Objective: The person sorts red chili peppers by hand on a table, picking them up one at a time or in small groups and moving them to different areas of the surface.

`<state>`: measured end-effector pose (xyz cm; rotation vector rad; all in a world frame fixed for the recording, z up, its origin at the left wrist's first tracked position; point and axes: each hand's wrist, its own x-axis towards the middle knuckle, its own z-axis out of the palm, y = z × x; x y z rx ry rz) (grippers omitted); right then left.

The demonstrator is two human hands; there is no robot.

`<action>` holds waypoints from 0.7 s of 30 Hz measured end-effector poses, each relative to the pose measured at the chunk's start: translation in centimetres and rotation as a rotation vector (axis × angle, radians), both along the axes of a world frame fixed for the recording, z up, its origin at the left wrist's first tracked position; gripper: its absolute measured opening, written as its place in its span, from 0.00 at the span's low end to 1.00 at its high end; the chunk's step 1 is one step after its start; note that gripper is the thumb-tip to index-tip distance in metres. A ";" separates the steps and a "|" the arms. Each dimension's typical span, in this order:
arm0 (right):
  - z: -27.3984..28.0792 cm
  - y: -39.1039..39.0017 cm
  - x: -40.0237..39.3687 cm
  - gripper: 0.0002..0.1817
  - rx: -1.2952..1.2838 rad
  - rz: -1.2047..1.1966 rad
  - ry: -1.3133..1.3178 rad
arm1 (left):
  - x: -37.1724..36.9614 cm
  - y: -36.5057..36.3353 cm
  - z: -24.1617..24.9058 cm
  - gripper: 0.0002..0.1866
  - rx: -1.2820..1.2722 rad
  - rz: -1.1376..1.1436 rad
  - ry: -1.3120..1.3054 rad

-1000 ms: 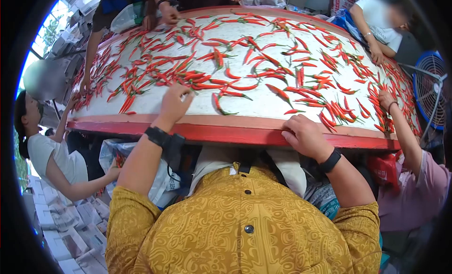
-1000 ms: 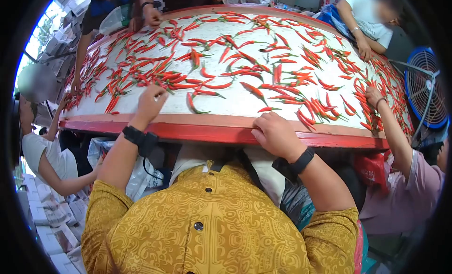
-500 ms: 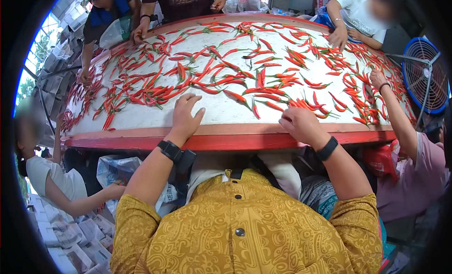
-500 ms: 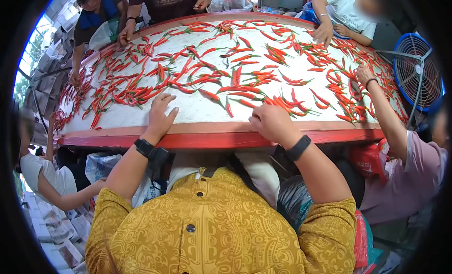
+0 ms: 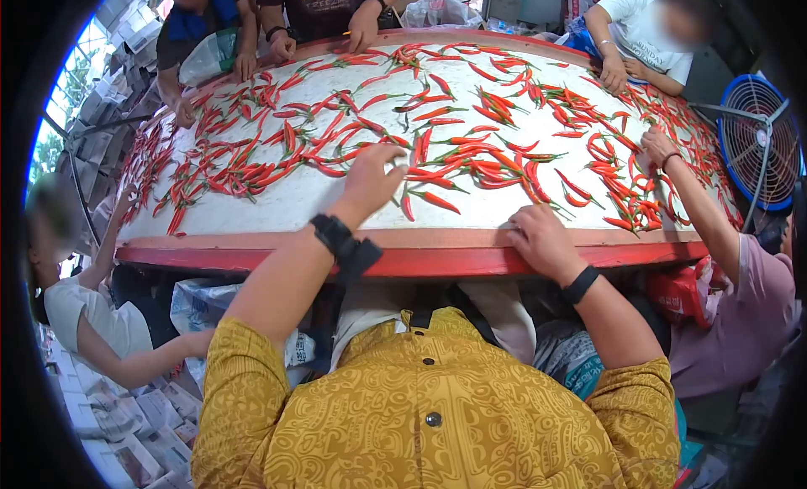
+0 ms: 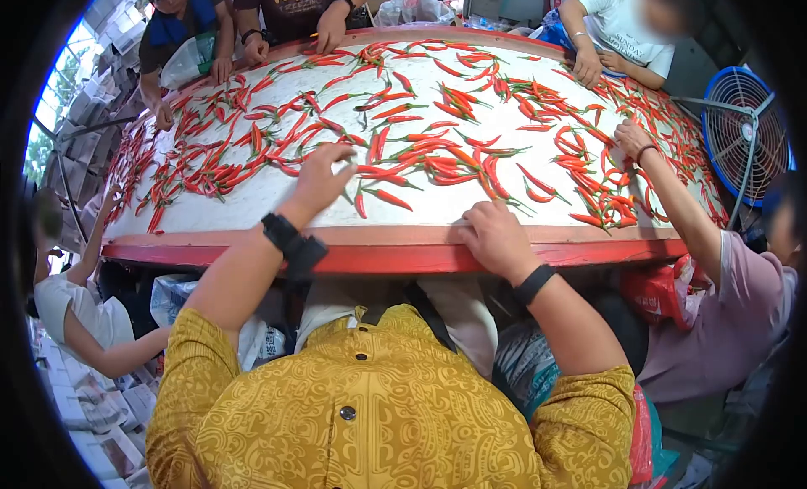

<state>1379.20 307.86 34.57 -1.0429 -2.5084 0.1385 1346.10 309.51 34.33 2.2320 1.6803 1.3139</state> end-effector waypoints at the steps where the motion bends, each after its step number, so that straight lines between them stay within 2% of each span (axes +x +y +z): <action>1: -0.8 -0.2 0.3 0.08 0.134 0.047 0.060 | -0.2 1.6 0.7 0.15 -0.121 0.035 0.062; 2: -1.0 -0.3 0.8 0.08 0.139 0.045 0.065 | -0.3 3.4 0.5 0.20 -0.087 0.097 0.113; 4: -1.2 -0.2 1.7 0.07 0.142 0.063 0.117 | -0.2 6.6 0.7 0.25 -0.160 0.088 0.185; 5: -1.2 -0.1 2.2 0.07 0.137 0.065 0.136 | 0.2 8.1 0.8 0.27 -0.226 0.154 0.288; 6: -1.1 0.0 2.7 0.07 0.138 0.059 0.139 | 1.1 8.8 1.7 0.28 -0.362 0.222 0.353; 9: -0.8 0.4 4.3 0.07 0.113 0.067 0.137 | 1.3 12.2 -0.7 0.26 -0.279 0.285 0.456; 11: -0.8 0.7 5.4 0.07 0.096 0.073 0.158 | 1.3 13.1 -0.8 0.25 -0.518 0.358 0.339; 12: -0.7 0.9 5.9 0.07 0.094 0.074 0.164 | 0.9 13.2 -0.7 0.25 -0.519 0.360 0.345; 14: -0.6 0.9 7.0 0.07 0.080 0.070 0.148 | -0.1 12.9 -0.2 0.23 -0.051 0.336 0.176; 16: -0.5 1.1 8.1 0.06 0.079 0.076 0.148 | -0.4 11.8 2.7 0.22 0.137 0.279 0.018; 18: -0.6 1.4 9.2 0.06 0.091 0.082 0.153 | -0.1 8.5 6.4 0.19 0.050 0.253 -0.178; 20: -0.8 1.7 10.3 0.05 0.072 0.067 0.166 | -1.0 5.4 8.0 0.16 0.070 0.168 -0.323; 21: -0.8 1.8 10.9 0.05 0.072 0.074 0.172 | -1.4 3.1 9.1 0.15 -0.013 0.137 -0.398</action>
